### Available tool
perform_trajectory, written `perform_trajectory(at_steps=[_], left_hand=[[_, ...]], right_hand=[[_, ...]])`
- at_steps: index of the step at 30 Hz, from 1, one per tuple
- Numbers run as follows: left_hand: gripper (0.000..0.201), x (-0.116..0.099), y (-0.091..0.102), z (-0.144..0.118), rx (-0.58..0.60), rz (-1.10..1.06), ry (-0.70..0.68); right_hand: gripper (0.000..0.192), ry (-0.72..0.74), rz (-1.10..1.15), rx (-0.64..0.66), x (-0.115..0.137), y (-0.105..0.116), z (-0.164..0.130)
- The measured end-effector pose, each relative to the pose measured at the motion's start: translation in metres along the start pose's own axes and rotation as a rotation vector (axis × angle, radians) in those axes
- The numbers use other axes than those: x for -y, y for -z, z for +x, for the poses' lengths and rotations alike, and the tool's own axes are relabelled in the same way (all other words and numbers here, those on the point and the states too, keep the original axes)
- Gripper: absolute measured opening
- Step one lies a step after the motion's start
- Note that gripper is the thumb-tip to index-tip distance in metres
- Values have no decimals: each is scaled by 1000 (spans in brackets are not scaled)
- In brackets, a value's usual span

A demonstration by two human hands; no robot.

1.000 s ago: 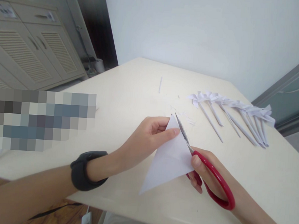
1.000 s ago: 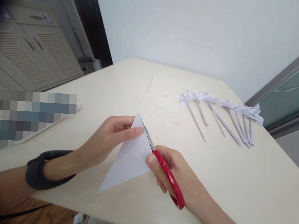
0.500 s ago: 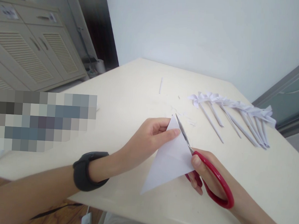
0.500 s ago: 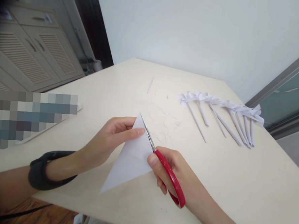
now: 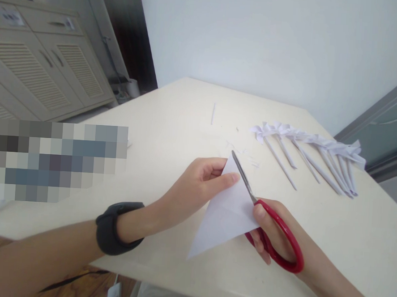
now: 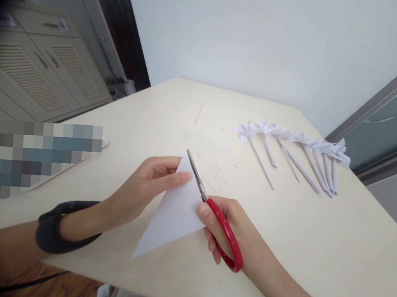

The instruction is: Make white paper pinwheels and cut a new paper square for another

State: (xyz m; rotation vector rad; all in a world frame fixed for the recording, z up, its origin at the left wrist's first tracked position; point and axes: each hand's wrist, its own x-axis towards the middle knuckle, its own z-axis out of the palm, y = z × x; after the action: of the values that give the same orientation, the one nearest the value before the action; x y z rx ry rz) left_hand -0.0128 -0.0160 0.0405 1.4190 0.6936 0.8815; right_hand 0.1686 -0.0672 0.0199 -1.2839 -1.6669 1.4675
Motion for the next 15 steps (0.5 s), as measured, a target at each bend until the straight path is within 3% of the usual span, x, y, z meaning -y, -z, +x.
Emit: perform_trajectory(at_steps=[7, 15], left_hand=[[19, 0, -2, 0, 13, -10, 41], [23, 4, -1, 2, 92, 15, 126]], right_hand=[[36, -105, -117, -96, 8, 17, 8], [14, -16, -777, -333, -17, 28, 17]])
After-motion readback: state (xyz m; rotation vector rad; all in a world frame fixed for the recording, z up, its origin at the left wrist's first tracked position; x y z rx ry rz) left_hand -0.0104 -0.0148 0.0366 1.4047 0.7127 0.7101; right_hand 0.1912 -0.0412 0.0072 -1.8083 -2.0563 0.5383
